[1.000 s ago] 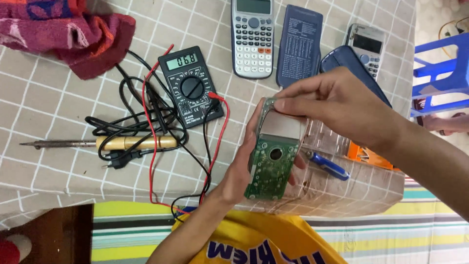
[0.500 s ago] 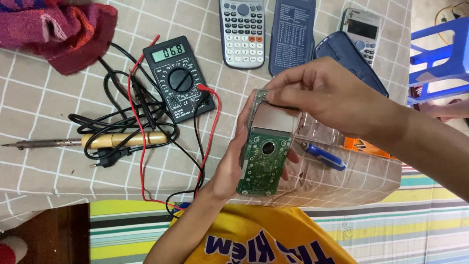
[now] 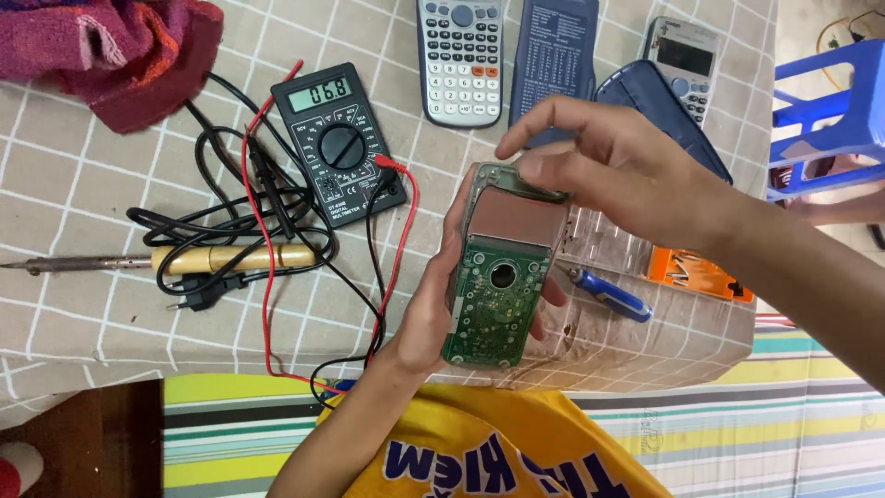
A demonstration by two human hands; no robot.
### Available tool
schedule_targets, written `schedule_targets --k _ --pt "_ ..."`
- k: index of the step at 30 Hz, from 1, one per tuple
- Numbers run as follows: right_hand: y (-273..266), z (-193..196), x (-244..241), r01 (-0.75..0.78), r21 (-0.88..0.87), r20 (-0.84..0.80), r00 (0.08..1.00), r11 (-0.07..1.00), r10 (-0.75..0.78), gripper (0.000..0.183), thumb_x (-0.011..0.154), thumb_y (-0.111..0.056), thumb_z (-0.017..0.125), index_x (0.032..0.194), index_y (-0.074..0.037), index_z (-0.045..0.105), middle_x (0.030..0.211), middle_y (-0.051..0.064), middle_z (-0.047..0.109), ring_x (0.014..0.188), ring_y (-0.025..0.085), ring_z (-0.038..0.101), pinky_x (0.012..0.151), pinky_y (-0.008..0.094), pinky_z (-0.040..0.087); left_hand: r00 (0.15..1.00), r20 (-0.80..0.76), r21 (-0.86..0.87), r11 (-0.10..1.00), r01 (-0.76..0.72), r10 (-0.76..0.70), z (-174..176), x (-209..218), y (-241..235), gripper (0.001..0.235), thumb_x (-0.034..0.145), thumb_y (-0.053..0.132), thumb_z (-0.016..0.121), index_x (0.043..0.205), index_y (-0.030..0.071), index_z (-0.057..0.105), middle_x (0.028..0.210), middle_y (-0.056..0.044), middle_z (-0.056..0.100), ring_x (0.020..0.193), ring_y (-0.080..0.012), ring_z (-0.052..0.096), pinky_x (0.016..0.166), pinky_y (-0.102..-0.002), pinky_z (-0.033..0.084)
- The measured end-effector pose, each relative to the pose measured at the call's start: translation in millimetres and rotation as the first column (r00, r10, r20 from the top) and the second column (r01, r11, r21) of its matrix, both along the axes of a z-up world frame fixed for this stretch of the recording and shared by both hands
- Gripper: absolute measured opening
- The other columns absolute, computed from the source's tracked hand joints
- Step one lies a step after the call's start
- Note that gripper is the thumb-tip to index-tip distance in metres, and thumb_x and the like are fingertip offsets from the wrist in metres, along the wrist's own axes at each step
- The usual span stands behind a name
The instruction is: The person handles a disassembled mobile phone, aligns and presses the circuit board into the transparent housing, then picks up a blue calculator and uses a screwdriver to remove screws from its back cover. The person continues unscrewing the calculator while holding it steady.
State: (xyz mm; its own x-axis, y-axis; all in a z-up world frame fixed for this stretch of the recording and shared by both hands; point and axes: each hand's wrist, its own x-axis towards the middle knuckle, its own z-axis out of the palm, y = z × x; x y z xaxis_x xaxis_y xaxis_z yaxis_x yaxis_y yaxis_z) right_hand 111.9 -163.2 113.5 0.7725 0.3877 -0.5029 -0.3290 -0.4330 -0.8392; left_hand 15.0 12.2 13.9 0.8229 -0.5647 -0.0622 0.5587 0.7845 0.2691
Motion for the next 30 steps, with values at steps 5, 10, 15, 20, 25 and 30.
schedule_targets --k 5,10,15,20,25,30 --pt "-11 -14 -2 -0.180 0.028 0.302 0.939 0.983 0.164 0.013 0.108 -0.016 0.055 0.100 -0.008 0.061 0.076 -0.004 0.054 0.066 0.006 0.045 0.061 0.022 0.039 1.000 -0.002 0.012 1.000 -0.003 0.003 0 1 -1 0.085 0.100 0.050 0.051 0.170 0.039 0.002 0.131 -0.040 0.053 0.097 -0.0479 0.066 0.068 -0.047 0.059" --pt "-15 -18 -4 -0.254 0.028 0.395 0.891 0.967 0.223 0.011 0.108 -0.012 0.053 0.104 -0.005 0.060 0.077 -0.001 0.059 0.065 0.006 0.051 0.060 0.021 0.043 0.999 0.048 0.036 0.999 0.003 -0.005 1 2 3 0.082 0.103 0.052 0.044 0.170 0.037 -0.001 0.126 -0.042 0.054 0.095 -0.0472 0.066 0.071 -0.048 0.059" --pt "-10 -16 -6 -0.280 0.045 0.398 0.886 0.959 0.240 0.005 0.106 -0.009 0.058 0.104 -0.004 0.059 0.075 -0.001 0.056 0.064 0.006 0.045 0.058 0.020 0.038 0.996 0.076 0.117 0.992 0.039 -0.048 3 3 5 0.083 0.102 0.054 0.042 0.168 0.037 -0.005 0.109 -0.046 0.059 0.084 -0.0465 0.067 0.071 -0.049 0.058" --pt "-8 -20 -8 -0.194 0.133 0.326 0.935 0.972 0.142 0.012 0.102 0.003 0.063 0.107 -0.003 0.054 0.074 0.002 0.061 0.064 0.005 0.056 0.060 0.017 0.048 0.997 0.074 0.122 0.992 0.019 -0.028 -4 0 0 0.082 0.103 0.050 0.047 0.169 0.033 0.002 0.106 -0.044 0.061 0.080 -0.0438 0.068 0.067 -0.046 0.059" --pt "-6 -17 -9 -0.098 0.139 0.237 0.969 0.985 0.063 0.017 0.100 0.002 0.064 0.112 -0.002 0.053 0.088 0.011 0.076 0.071 0.011 0.070 0.061 0.021 0.060 0.998 0.061 0.086 0.996 -0.009 0.004 -10 -2 -4 0.082 0.103 0.047 0.050 0.170 0.031 0.005 0.112 -0.043 0.061 0.083 -0.0428 0.069 0.067 -0.046 0.059" --pt "-5 -13 -10 -0.088 0.152 0.233 0.971 0.985 0.051 0.019 0.099 0.001 0.064 0.116 -0.002 0.055 0.089 0.011 0.077 0.072 0.011 0.072 0.060 0.020 0.058 0.999 0.055 0.083 0.996 -0.008 0.003 -9 -3 -3 0.079 0.104 0.045 0.048 0.170 0.032 0.006 0.115 -0.044 0.060 0.089 -0.0448 0.069 0.068 -0.047 0.060"
